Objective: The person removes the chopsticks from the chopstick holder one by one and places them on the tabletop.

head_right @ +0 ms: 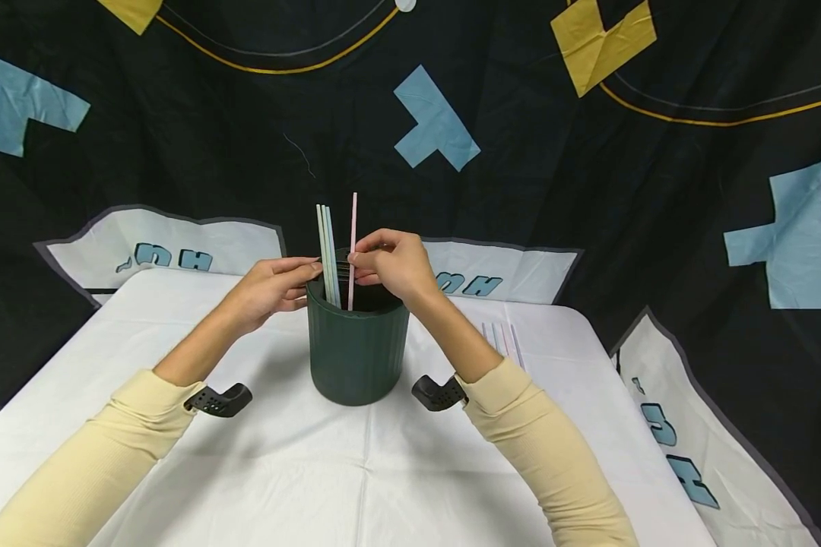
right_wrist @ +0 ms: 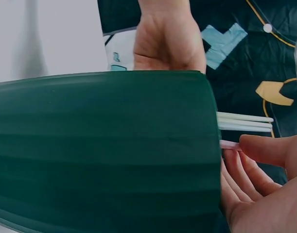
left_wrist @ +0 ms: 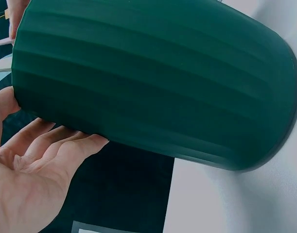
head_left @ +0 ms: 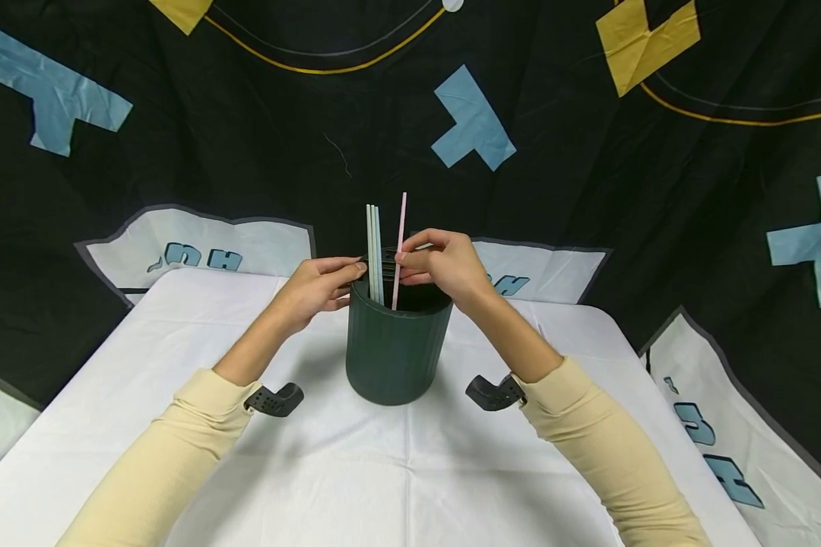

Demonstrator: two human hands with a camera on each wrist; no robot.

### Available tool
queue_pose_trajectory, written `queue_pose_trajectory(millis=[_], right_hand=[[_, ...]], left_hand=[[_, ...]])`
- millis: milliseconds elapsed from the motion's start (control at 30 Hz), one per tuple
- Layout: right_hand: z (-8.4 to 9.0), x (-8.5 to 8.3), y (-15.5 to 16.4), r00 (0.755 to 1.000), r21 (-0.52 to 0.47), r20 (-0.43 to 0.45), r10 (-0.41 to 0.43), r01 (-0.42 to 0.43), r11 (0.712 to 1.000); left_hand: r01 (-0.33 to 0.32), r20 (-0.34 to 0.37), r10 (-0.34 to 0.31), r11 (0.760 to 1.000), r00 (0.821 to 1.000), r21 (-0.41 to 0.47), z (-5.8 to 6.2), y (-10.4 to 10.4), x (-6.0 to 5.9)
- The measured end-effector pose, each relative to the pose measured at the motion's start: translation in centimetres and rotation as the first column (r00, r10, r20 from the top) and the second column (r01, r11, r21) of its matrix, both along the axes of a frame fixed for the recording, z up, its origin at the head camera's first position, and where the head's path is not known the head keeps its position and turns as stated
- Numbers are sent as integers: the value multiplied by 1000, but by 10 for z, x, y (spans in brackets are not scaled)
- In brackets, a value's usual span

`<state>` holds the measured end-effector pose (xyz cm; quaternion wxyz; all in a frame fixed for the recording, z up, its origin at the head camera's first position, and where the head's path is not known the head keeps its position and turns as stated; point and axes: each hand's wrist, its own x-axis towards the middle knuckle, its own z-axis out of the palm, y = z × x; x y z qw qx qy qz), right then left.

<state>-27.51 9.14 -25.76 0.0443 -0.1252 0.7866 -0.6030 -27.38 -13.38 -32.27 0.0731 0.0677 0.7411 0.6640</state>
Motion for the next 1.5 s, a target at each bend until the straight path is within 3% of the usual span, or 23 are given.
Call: queue_pose_trajectory(millis=[167,433,833,1100,1300,1500], right_hand=[[7,1,9,1000,-57,1,2,-2,998],[19,1,21,998,-183,2,-66,65,981],[42,2,53,988,-390,-14,-156,138,910],[61,2,78,989,-499,-5,-149,127,857],[62,6,97,978,-439,-22,-206,176,881],[50,6,116,966,-319,2,-260,247,915]], left_hand=[[2,-2,-2,1000,1000,4,0,0,0],[-1,0,1,1000,1000,1,0,1,1],[5,4,-5,1000,1000,10,-1,1,1],[1,6,-1,1000,1000,6,0,0,0],[0,10,0,1000,1000,2,-1,0,0],[3,9,-4,1000,1000,12,0,1,0]])
